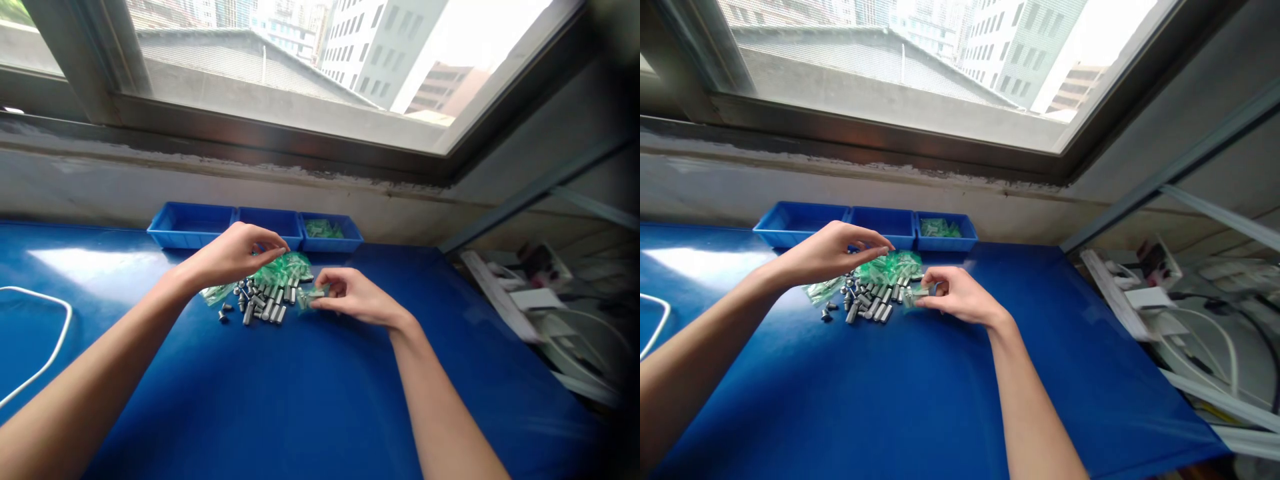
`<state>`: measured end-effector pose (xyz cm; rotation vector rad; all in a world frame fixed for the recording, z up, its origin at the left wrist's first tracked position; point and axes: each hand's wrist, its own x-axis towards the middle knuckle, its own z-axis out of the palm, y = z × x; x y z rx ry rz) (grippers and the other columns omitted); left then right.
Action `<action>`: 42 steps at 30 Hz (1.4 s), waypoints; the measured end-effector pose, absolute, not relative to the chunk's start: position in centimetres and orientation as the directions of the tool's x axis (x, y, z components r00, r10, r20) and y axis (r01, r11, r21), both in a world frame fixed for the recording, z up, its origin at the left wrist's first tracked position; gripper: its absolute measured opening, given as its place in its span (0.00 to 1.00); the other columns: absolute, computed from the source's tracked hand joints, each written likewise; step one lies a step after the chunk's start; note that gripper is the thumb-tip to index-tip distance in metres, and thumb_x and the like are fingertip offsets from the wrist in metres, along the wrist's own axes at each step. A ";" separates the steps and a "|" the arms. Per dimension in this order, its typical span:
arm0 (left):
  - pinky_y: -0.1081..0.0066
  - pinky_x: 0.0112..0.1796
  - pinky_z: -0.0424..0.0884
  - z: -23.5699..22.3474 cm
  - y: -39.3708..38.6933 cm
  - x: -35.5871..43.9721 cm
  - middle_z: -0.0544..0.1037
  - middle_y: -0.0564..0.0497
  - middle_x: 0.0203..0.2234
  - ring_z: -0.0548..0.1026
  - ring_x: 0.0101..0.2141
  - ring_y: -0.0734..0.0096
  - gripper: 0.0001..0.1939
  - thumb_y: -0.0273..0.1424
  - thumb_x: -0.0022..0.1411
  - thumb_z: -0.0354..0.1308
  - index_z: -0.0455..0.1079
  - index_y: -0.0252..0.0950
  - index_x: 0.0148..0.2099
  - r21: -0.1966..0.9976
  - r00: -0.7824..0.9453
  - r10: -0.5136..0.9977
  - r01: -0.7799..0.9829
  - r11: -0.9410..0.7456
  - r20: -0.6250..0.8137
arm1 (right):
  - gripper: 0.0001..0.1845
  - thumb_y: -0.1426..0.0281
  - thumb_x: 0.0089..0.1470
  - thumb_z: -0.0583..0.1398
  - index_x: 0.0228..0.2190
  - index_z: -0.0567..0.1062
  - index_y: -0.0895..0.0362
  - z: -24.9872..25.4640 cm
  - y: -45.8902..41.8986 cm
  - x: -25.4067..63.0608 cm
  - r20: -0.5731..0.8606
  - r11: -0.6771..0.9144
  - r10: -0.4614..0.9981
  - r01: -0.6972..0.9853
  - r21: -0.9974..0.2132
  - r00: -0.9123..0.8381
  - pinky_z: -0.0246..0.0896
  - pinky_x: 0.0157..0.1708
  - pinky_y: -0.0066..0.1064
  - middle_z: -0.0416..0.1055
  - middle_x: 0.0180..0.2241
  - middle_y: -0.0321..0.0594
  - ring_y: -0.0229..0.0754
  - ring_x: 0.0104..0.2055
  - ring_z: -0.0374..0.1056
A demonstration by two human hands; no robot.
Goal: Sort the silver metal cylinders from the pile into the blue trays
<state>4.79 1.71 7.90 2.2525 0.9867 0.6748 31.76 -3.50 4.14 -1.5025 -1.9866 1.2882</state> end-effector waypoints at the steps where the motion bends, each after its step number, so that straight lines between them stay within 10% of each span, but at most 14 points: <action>1: 0.73 0.41 0.74 7.8 1.8 4.7 0.85 0.51 0.43 0.82 0.42 0.65 0.15 0.40 0.68 0.58 0.82 0.38 0.47 0.677 0.601 0.771 0.481 -0.558 0.208 | 0.22 0.54 0.49 0.71 0.34 0.71 0.56 4.1 -3.5 31.7 -0.233 -0.003 0.900 0.529 -0.849 -0.368 0.54 0.23 0.26 0.66 0.21 0.28 0.35 0.23 0.63; 12: 0.72 0.42 0.74 7.1 2.1 4.8 0.85 0.50 0.42 0.82 0.41 0.64 0.14 0.36 0.68 0.56 0.82 0.38 0.46 0.597 0.623 0.740 0.500 -0.627 0.255 | 0.22 0.53 0.48 0.71 0.35 0.78 0.58 3.7 -3.7 31.0 -0.172 -0.019 0.941 0.462 -0.887 -0.293 0.62 0.21 0.27 0.74 0.25 0.35 0.35 0.21 0.67; 19: 0.66 0.50 0.73 6.2 1.7 6.2 0.84 0.48 0.46 0.80 0.48 0.60 0.15 0.34 0.70 0.54 0.81 0.38 0.48 0.521 0.674 0.685 0.493 -0.697 0.278 | 0.10 0.63 0.57 0.62 0.34 0.82 0.56 4.9 0.6 31.6 0.472 0.185 0.871 0.801 -0.570 0.135 0.71 0.41 0.37 0.81 0.34 0.43 0.46 0.35 0.76; 25: 0.65 0.51 0.73 6.1 1.6 6.1 0.83 0.47 0.47 0.80 0.48 0.59 0.15 0.34 0.70 0.54 0.80 0.38 0.49 0.520 0.674 0.683 0.492 -0.698 0.281 | 0.22 0.64 0.51 0.67 0.47 0.81 0.59 5.0 7.5 31.5 0.276 0.037 0.957 0.909 -0.415 0.087 0.68 0.50 0.42 0.81 0.43 0.50 0.55 0.47 0.76; 42: 0.64 0.47 0.78 8.2 1.5 5.3 0.83 0.44 0.48 0.81 0.47 0.57 0.23 0.46 0.66 0.60 0.79 0.34 0.53 0.847 0.442 0.877 0.379 -0.373 0.188 | 0.19 0.57 0.44 0.74 0.35 0.81 0.55 6.9 1.6 29.4 0.316 0.292 0.936 0.160 -0.943 0.154 0.74 0.32 0.33 0.79 0.33 0.39 0.43 0.36 0.77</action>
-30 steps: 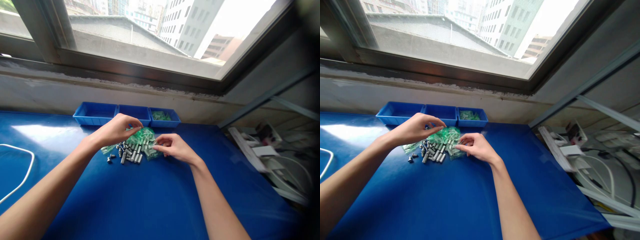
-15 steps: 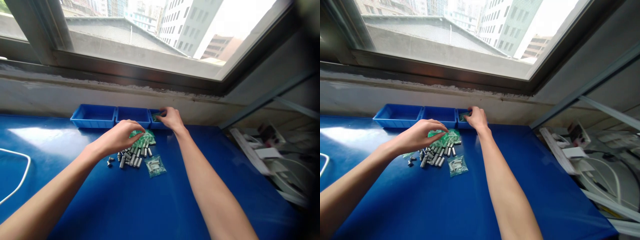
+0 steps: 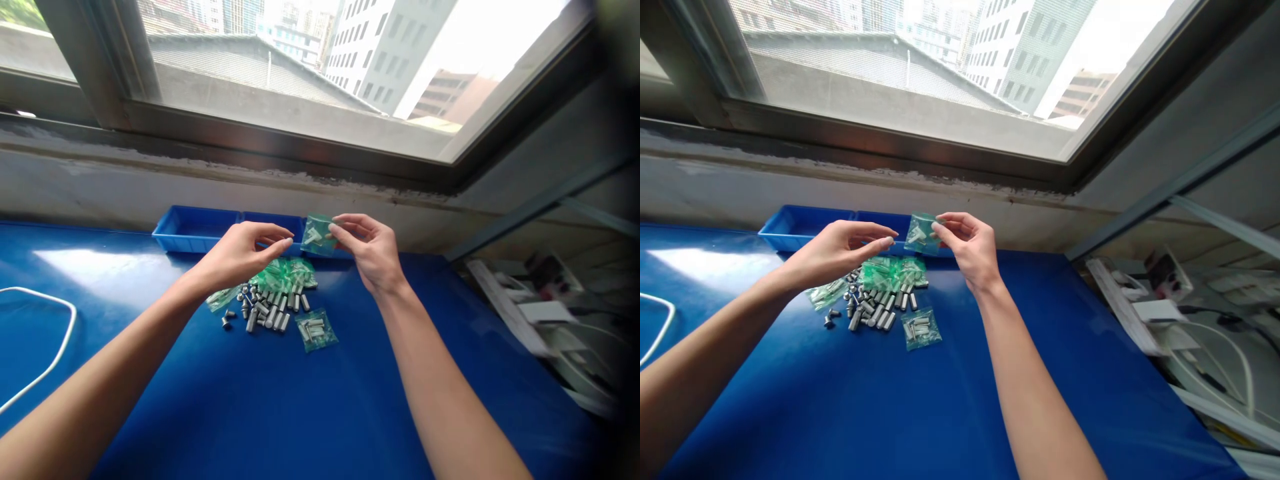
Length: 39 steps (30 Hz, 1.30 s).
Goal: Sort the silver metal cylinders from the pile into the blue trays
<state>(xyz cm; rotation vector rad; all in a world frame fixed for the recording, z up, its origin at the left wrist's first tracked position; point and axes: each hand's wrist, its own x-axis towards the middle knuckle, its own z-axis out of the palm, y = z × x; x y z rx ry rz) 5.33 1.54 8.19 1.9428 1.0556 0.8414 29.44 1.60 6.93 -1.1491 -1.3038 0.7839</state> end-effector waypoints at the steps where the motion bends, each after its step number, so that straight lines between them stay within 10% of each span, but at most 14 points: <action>1: 0.63 0.47 0.78 8.3 1.6 5.2 0.83 0.43 0.48 0.81 0.47 0.56 0.25 0.47 0.64 0.63 0.78 0.34 0.54 0.879 0.461 0.874 0.341 -0.334 0.153 | 0.21 0.57 0.43 0.74 0.36 0.81 0.55 7.0 1.1 28.8 0.303 0.286 0.944 0.131 -0.949 0.133 0.74 0.33 0.32 0.79 0.33 0.39 0.43 0.36 0.77; 23: 0.66 0.35 0.80 9.8 2.4 0.2 0.85 0.45 0.29 0.84 0.32 0.60 0.20 0.44 0.52 0.73 0.74 0.36 0.38 0.964 0.626 0.779 0.221 -0.147 -0.025 | 0.18 0.56 0.51 0.70 0.38 0.77 0.52 5.9 -1.2 23.4 0.173 0.172 0.985 -0.137 -0.976 0.000 0.74 0.37 0.33 0.80 0.34 0.36 0.41 0.37 0.77; 27: 0.65 0.35 0.80 10.1 2.5 -0.6 0.85 0.46 0.28 0.83 0.32 0.60 0.21 0.44 0.50 0.74 0.75 0.36 0.40 0.954 0.576 0.818 0.255 -0.160 -0.017 | 0.13 0.57 0.58 0.66 0.38 0.78 0.54 5.2 -1.7 22.9 0.236 0.244 0.970 0.163 -0.956 -0.066 0.71 0.37 0.34 0.79 0.34 0.38 0.42 0.35 0.75; 31: 0.65 0.33 0.80 10.3 2.4 -1.3 0.84 0.48 0.28 0.83 0.31 0.59 0.25 0.43 0.49 0.74 0.77 0.37 0.46 0.943 0.529 0.849 0.291 -0.163 -0.017 | 0.08 0.64 0.60 0.64 0.40 0.81 0.54 4.6 -2.6 21.7 0.291 0.460 0.886 0.601 -0.654 -0.361 0.68 0.45 0.39 0.79 0.39 0.42 0.46 0.43 0.73; 39: 0.68 0.31 0.77 9.9 3.5 -4.7 0.85 0.47 0.29 0.82 0.31 0.59 0.27 0.44 0.48 0.73 0.80 0.36 0.49 0.856 0.444 0.895 0.481 -0.190 -0.051 | 0.06 0.69 0.62 0.62 0.37 0.80 0.55 4.3 -2.9 20.9 0.324 0.554 0.832 0.704 -0.445 -0.450 0.66 0.45 0.40 0.77 0.38 0.43 0.46 0.42 0.68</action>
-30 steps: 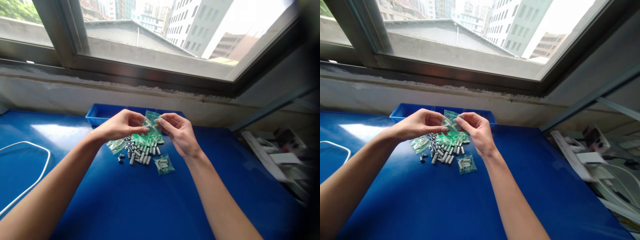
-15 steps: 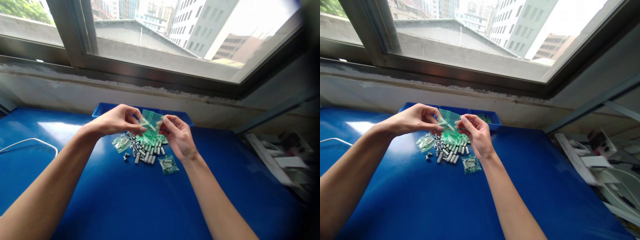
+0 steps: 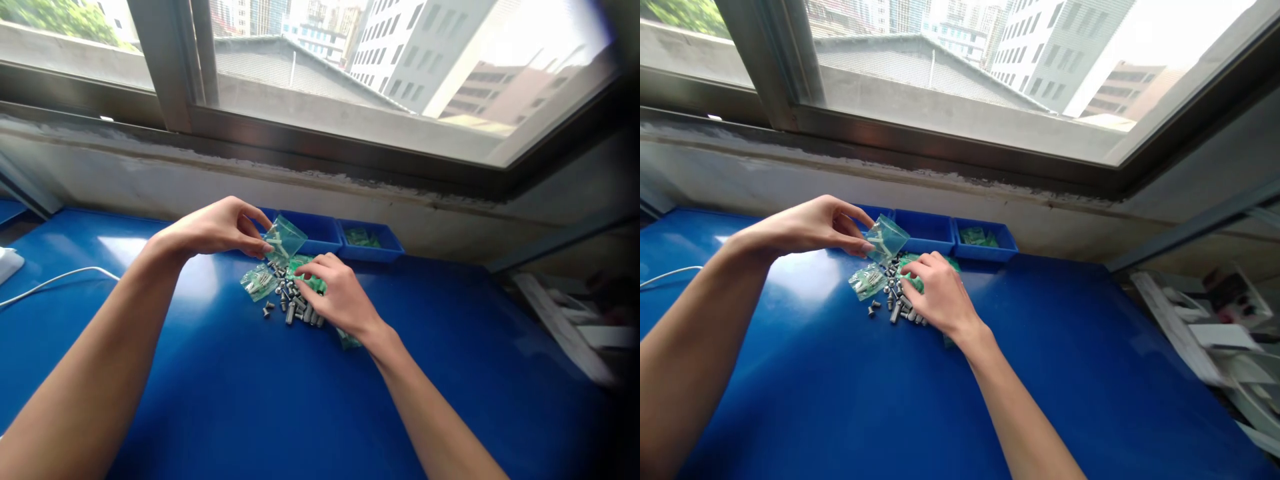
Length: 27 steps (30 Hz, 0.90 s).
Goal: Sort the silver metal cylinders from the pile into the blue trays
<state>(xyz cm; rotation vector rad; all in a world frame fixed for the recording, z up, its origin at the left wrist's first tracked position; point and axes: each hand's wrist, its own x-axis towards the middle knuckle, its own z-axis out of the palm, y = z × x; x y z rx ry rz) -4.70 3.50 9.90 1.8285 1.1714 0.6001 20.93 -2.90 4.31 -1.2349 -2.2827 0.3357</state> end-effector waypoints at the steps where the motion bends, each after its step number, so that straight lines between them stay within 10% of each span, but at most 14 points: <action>1: 0.69 0.30 0.75 9.9 3.7 -5.3 0.84 0.47 0.29 0.82 0.30 0.60 0.27 0.45 0.48 0.72 0.81 0.36 0.48 0.835 0.441 0.895 0.516 -0.190 -0.068 | 0.06 0.69 0.62 0.62 0.37 0.80 0.55 4.4 -3.0 21.0 0.321 0.551 0.834 0.711 -0.437 -0.449 0.65 0.45 0.40 0.76 0.37 0.43 0.46 0.42 0.68; 27: 0.74 0.30 0.64 9.9 4.1 -5.8 0.83 0.49 0.29 0.78 0.34 0.62 0.20 0.47 0.50 0.66 0.82 0.36 0.36 0.635 0.503 0.812 0.738 -0.226 -0.295 | 0.07 0.73 0.56 0.60 0.32 0.80 0.59 7.3 -3.9 16.2 -0.074 0.436 0.899 0.898 0.053 -0.432 0.64 0.40 0.38 0.73 0.42 0.52 0.52 0.44 0.68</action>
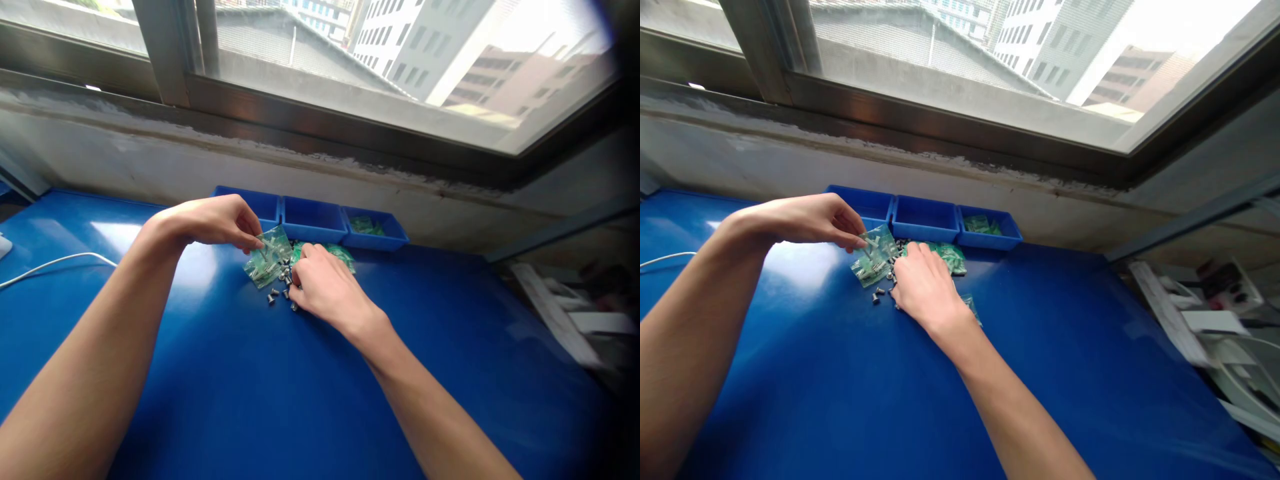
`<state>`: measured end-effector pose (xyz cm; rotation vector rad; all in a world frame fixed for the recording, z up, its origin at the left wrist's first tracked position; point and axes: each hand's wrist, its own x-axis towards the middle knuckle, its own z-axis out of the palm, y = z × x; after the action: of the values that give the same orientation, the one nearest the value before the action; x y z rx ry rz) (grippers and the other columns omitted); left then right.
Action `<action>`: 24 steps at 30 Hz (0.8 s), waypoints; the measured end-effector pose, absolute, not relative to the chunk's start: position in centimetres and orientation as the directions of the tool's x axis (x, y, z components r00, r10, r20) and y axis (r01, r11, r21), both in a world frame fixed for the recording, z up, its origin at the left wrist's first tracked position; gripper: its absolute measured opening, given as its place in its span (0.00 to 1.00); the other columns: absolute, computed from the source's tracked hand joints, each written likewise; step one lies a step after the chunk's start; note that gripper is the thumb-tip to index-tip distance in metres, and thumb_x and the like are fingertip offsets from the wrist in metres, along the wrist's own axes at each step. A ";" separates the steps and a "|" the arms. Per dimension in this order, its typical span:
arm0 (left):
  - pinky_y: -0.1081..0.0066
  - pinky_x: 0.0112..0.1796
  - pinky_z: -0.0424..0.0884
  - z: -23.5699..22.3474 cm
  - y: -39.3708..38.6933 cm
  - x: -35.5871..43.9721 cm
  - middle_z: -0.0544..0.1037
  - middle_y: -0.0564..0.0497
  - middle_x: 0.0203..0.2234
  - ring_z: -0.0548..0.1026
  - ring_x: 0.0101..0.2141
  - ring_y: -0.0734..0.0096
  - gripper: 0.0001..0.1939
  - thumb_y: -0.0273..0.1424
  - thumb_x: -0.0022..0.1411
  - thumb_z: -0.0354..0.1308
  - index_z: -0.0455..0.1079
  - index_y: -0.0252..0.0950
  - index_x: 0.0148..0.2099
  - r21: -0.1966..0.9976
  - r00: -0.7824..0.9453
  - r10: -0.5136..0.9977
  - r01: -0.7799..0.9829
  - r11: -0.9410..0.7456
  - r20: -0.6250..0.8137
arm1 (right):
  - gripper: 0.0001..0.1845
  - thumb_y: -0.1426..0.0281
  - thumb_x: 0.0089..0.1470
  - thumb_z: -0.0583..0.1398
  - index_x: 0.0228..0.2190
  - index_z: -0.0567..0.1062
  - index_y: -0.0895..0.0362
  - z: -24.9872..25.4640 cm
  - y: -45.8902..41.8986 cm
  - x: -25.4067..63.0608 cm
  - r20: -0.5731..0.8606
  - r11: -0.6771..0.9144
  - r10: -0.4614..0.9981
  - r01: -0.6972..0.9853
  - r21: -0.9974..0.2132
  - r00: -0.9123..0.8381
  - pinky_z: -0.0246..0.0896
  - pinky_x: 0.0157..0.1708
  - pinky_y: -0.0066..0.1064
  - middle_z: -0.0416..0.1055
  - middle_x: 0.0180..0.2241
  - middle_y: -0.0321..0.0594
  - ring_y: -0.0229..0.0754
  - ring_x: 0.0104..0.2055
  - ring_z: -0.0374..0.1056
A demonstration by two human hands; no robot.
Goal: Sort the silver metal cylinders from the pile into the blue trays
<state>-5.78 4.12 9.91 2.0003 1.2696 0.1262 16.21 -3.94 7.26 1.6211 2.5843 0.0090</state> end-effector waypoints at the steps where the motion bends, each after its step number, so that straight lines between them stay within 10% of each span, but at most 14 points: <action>1: 0.74 0.30 0.64 10.0 4.1 -5.7 0.83 0.50 0.28 0.78 0.34 0.62 0.20 0.47 0.50 0.66 0.82 0.36 0.36 0.630 0.498 0.815 0.743 -0.224 -0.297 | 0.08 0.74 0.56 0.60 0.33 0.81 0.59 7.2 -3.9 16.0 -0.078 0.432 0.901 0.899 0.064 -0.427 0.64 0.41 0.38 0.73 0.43 0.52 0.52 0.45 0.69; 12: 0.73 0.28 0.60 9.6 4.3 -5.6 0.80 0.51 0.27 0.72 0.29 0.68 0.21 0.48 0.50 0.65 0.82 0.36 0.37 0.621 0.462 0.847 0.753 -0.218 -0.263 | 0.08 0.74 0.53 0.61 0.25 0.80 0.55 7.1 -3.6 17.5 0.125 0.427 0.901 0.901 -0.081 -0.416 0.62 0.36 0.35 0.78 0.33 0.43 0.48 0.39 0.72; 24: 0.74 0.33 0.66 9.4 3.7 -3.5 0.80 0.52 0.29 0.75 0.33 0.68 0.17 0.45 0.53 0.66 0.77 0.35 0.36 0.800 0.592 0.798 0.528 -0.285 -0.107 | 0.07 0.67 0.51 0.67 0.24 0.80 0.56 7.0 -4.6 21.4 0.126 0.209 0.974 0.527 -0.824 -0.188 0.70 0.29 0.29 0.80 0.25 0.38 0.42 0.27 0.77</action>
<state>-3.50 3.66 9.36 1.9655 1.0569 0.3990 21.37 -4.57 6.99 2.1969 2.8526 -1.3339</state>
